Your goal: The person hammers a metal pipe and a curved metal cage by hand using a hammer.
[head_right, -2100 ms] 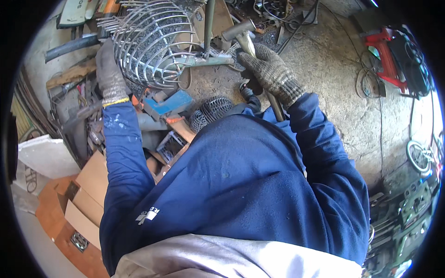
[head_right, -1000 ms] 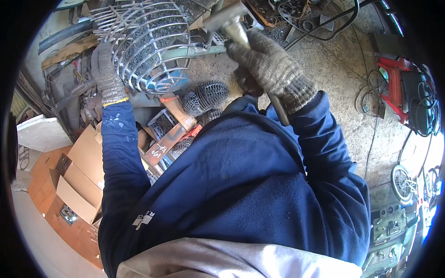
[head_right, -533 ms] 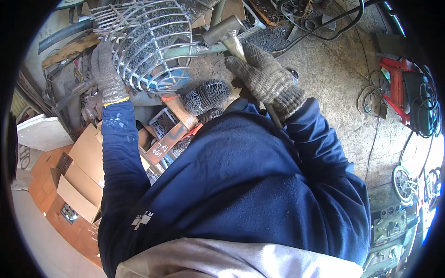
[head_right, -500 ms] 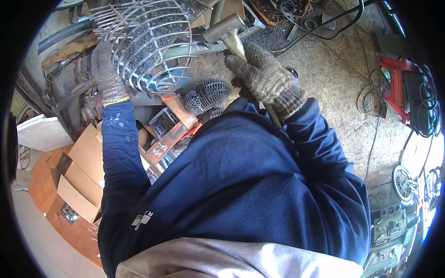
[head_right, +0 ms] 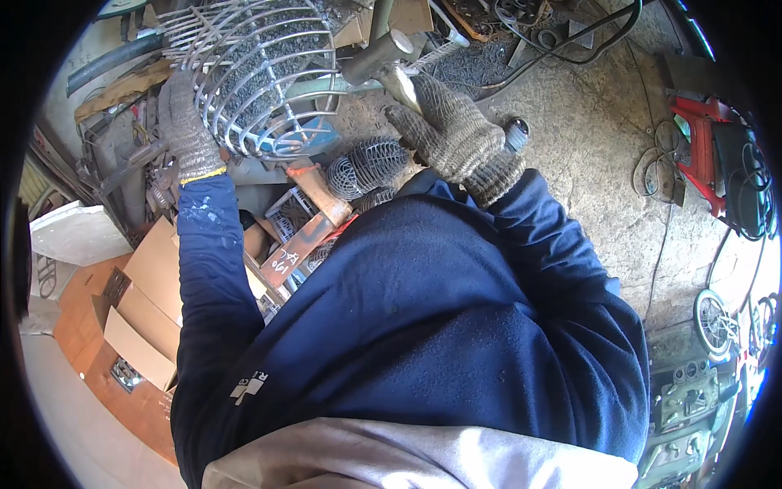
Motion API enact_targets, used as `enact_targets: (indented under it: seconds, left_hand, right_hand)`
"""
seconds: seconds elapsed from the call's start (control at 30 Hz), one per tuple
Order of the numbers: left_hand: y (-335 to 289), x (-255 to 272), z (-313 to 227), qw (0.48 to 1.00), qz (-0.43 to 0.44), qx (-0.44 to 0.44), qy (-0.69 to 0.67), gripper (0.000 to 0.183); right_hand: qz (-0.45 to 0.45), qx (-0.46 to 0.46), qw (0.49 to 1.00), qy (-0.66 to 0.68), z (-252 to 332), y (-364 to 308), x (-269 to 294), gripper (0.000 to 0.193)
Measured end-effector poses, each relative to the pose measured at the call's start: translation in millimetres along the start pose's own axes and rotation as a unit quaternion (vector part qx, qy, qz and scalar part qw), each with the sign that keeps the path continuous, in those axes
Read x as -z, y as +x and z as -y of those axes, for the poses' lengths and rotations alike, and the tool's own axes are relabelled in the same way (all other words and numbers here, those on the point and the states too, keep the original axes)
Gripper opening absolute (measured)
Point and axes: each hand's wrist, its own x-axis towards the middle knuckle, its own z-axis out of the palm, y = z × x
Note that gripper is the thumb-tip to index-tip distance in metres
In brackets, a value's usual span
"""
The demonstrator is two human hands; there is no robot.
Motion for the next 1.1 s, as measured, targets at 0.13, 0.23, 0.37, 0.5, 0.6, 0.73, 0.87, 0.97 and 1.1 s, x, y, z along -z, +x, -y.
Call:
enact_targets:
  seconds: [0.13, 0.23, 0.37, 0.5, 0.6, 0.73, 0.87, 0.97, 1.1]
  left_hand:
    - [2.4, 10.4, 7.7, 0.993, 0.028, -0.066, 0.096, 0.030]
    - [1.1, 11.5, 11.3, 0.984, 0.032, -0.096, 0.145, 0.031]
    - [-2.0, 10.0, 6.9, 0.985, 0.032, -0.091, 0.144, 0.031]
    - [1.6, 5.7, 7.1, 0.997, 0.025, -0.038, 0.059, 0.030]
    - [3.2, 6.1, 8.6, 1.000, 0.020, -0.011, -0.019, 0.034]
    - [7.0, 10.7, 19.9, 0.999, 0.013, -0.016, -0.036, 0.037]
    - [7.7, 7.7, 14.0, 1.000, 0.010, -0.016, -0.024, 0.036]
    - [6.1, 6.2, 9.3, 1.000, 0.008, -0.012, -0.022, 0.036]
    - [3.6, 6.3, 3.6, 0.998, 0.014, 0.014, -0.051, 0.037]
  right_hand:
    - [-0.035, -0.052, 0.989, 0.134, 2.1, 1.3, -1.0, 0.044]
    - [-0.030, -0.117, 0.976, 0.181, 13.3, 1.6, 3.7, 0.045]
    - [-0.007, -0.104, 0.985, 0.140, 30.1, 12.4, 12.7, 0.048]
    - [0.004, -0.083, 0.993, 0.086, 45.9, 21.7, 14.1, 0.048]
    - [-0.005, -0.101, 0.993, 0.055, 47.2, 26.7, 19.5, 0.054]
    - [-0.078, -0.110, 0.980, 0.146, 69.8, 18.3, 28.2, 0.056]
    - [-0.114, -0.137, 0.908, 0.380, 43.4, 34.7, 14.7, 0.053]
    - [-0.025, 0.036, 0.996, 0.078, 30.1, 37.0, 5.6, 0.051]
    - [-0.047, -0.124, 0.979, 0.152, 45.1, 17.1, 20.5, 0.050]
